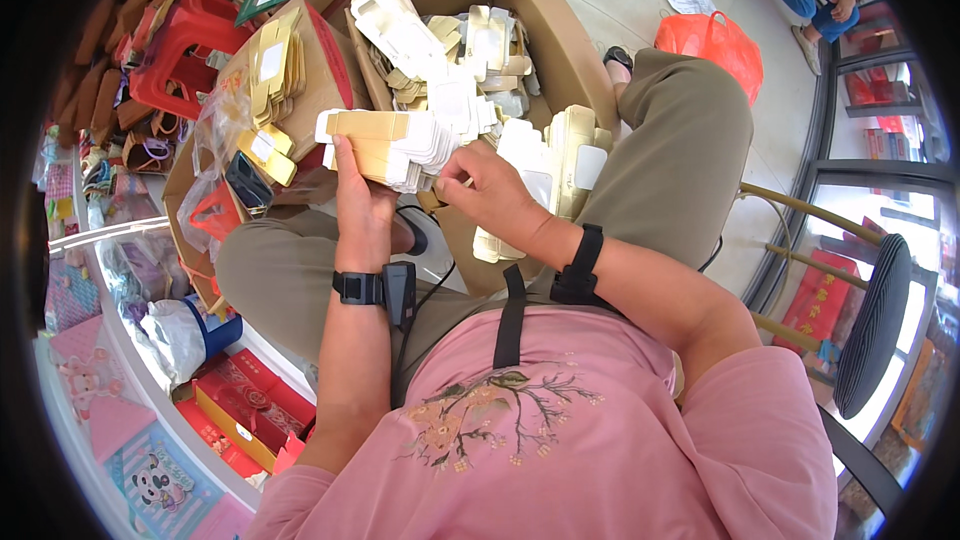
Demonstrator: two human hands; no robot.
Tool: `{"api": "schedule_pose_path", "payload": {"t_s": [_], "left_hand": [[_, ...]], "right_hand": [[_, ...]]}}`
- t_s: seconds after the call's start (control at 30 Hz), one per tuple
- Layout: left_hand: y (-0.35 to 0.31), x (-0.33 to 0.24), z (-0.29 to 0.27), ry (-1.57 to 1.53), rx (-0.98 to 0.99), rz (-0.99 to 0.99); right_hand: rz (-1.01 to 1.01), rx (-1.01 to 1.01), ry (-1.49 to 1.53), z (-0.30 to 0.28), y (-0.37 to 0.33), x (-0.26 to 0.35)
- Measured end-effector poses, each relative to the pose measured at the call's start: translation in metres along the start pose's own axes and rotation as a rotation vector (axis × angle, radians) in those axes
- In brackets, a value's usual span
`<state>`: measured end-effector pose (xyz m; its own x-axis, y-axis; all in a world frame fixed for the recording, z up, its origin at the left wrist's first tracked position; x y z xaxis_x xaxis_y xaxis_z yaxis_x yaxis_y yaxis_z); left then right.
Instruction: The person sorts through a large cardboard box of unfolded small white and gold gift boxes, picking them up by hand and stacking them into a neat pile.
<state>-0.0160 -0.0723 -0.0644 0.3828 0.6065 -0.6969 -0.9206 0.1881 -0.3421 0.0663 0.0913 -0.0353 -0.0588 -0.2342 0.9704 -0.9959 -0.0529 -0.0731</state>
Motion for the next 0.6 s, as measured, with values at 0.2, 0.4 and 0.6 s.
{"api": "schedule_pose_path", "payload": {"t_s": [0.2, 0.4, 0.6], "left_hand": [[-0.005, 0.001, 0.013, 0.077, 0.007, 0.017], [-0.004, -0.003, 0.017, 0.169, -0.055, 0.058], [0.003, -0.003, 0.035, 0.427, 0.073, 0.146]], "right_hand": [[0.055, -0.06, 0.032, -0.018, 0.001, -0.015], [0.075, -0.061, -0.027, -0.032, -0.009, 0.006], [-0.312, -0.137, -0.488, -0.027, 0.007, 0.029]]}}
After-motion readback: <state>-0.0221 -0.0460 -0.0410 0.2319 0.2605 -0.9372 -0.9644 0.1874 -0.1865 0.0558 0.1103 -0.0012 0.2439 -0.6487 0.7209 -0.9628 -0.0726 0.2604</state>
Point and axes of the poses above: each hand's wrist, its own y-axis towards the middle knuckle, its own z-axis out of the palm, x = y × z, the point moved 6 cm from there along y, towards the middle knuckle, and after that the axes turned 4 degrees about x, right-handed, at the moved point
